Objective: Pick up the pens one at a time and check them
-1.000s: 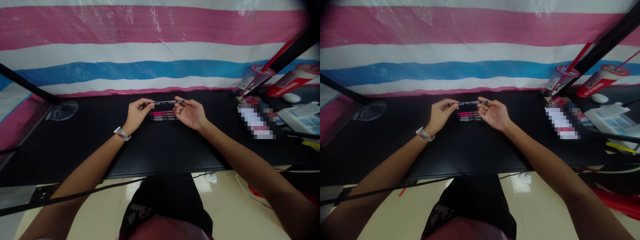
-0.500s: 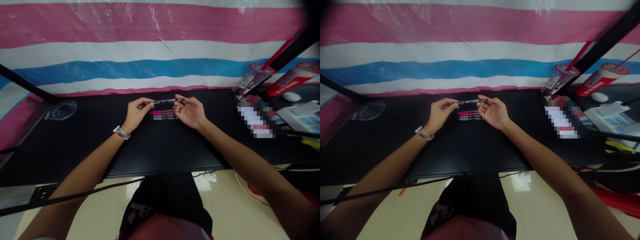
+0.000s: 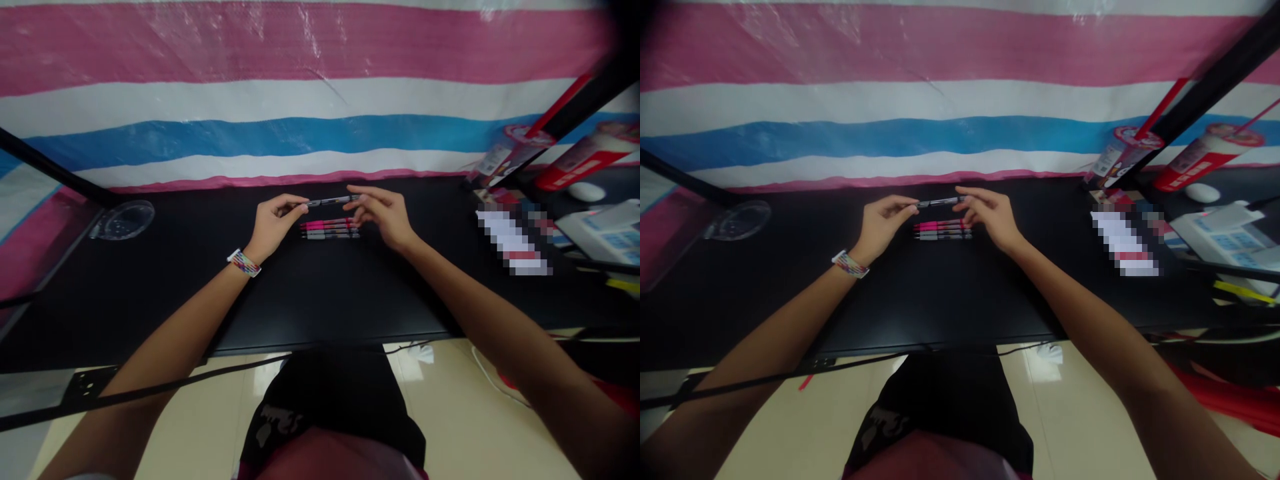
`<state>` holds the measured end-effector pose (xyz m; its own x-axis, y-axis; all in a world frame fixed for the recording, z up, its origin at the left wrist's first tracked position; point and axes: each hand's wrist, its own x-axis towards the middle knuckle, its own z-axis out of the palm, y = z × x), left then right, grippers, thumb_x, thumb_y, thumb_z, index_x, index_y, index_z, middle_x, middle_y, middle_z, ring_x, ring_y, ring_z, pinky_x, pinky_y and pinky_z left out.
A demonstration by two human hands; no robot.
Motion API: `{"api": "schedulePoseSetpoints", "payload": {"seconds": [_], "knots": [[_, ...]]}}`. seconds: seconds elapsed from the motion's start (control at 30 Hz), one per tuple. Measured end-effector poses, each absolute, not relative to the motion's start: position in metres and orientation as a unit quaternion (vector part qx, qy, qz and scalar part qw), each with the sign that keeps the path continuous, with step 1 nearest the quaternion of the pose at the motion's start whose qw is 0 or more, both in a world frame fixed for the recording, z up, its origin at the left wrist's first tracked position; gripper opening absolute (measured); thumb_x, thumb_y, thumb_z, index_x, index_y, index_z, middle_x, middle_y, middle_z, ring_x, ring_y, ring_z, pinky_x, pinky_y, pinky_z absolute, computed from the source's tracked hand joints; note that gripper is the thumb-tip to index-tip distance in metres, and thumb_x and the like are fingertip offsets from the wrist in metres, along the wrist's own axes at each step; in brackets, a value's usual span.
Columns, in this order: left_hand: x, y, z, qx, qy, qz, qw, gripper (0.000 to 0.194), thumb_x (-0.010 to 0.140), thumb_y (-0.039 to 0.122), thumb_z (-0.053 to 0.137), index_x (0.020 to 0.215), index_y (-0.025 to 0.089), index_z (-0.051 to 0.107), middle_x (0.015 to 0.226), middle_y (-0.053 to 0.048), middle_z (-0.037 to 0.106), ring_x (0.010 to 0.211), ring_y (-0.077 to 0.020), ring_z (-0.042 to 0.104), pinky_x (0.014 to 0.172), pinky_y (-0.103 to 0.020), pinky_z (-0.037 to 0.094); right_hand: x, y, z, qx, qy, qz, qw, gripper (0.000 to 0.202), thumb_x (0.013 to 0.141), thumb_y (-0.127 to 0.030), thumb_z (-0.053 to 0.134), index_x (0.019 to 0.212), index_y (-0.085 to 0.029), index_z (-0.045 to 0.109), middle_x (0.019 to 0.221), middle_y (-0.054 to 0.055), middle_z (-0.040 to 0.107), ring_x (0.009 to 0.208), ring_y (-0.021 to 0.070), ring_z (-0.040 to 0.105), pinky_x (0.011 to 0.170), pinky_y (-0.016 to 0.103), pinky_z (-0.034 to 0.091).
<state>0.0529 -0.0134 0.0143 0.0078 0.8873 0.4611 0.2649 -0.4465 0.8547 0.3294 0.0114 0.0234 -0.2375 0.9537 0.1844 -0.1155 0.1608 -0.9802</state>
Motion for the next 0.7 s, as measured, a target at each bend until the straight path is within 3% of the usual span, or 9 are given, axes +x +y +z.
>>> {"api": "schedulePoseSetpoints", "payload": {"seconds": [0.13, 0.23, 0.43, 0.7], "knots": [[0.051, -0.008, 0.01, 0.655, 0.449, 0.539, 0.281, 0.02, 0.093, 0.041, 0.09, 0.107, 0.027, 0.09, 0.107, -0.007, 0.09, 0.097, -0.0234, 0.084, 0.092, -0.04, 0.068, 0.34, 0.018, 0.02, -0.388, -0.698, 0.317, 0.511, 0.018, 0.093, -0.038, 0.082, 0.106, -0.03, 0.091, 0.106, 0.006, 0.086, 0.09, 0.0272, 0.076, 0.085, 0.045, 0.062], [0.05, -0.006, 0.008, 0.669, 0.462, 0.515, 0.272, 0.017, 0.096, 0.037, 0.086, 0.108, 0.027, 0.09, 0.11, -0.007, 0.09, 0.1, -0.0245, 0.084, 0.096, -0.042, 0.068, 0.345, 0.026, 0.014, -0.386, -0.756, 0.23, 0.476, 0.018, 0.095, -0.031, 0.077, 0.107, -0.032, 0.091, 0.105, 0.005, 0.086, 0.094, 0.0281, 0.075, 0.091, 0.047, 0.061], [0.049, -0.009, 0.01, 0.726, 0.531, 0.413, 0.144, 0.014, 0.101, 0.023, 0.075, 0.109, 0.029, 0.086, 0.108, -0.003, 0.089, 0.105, -0.0257, 0.079, 0.103, -0.046, 0.059, 0.348, 0.037, 0.001, -0.413, -0.809, 0.176, 0.379, 0.025, 0.094, -0.021, 0.071, 0.11, -0.025, 0.09, 0.108, 0.007, 0.088, 0.097, 0.0287, 0.077, 0.093, 0.047, 0.062], [0.046, -0.005, 0.008, 0.763, 0.527, 0.354, 0.121, 0.011, 0.1, 0.024, 0.076, 0.099, 0.029, 0.085, 0.104, -0.001, 0.087, 0.103, -0.0269, 0.074, 0.104, -0.049, 0.053, 0.35, 0.04, -0.004, -0.412, -0.834, 0.131, 0.344, 0.024, 0.093, -0.017, 0.069, 0.102, -0.024, 0.09, 0.105, 0.008, 0.087, 0.096, 0.0306, 0.074, 0.093, 0.049, 0.059]]}}
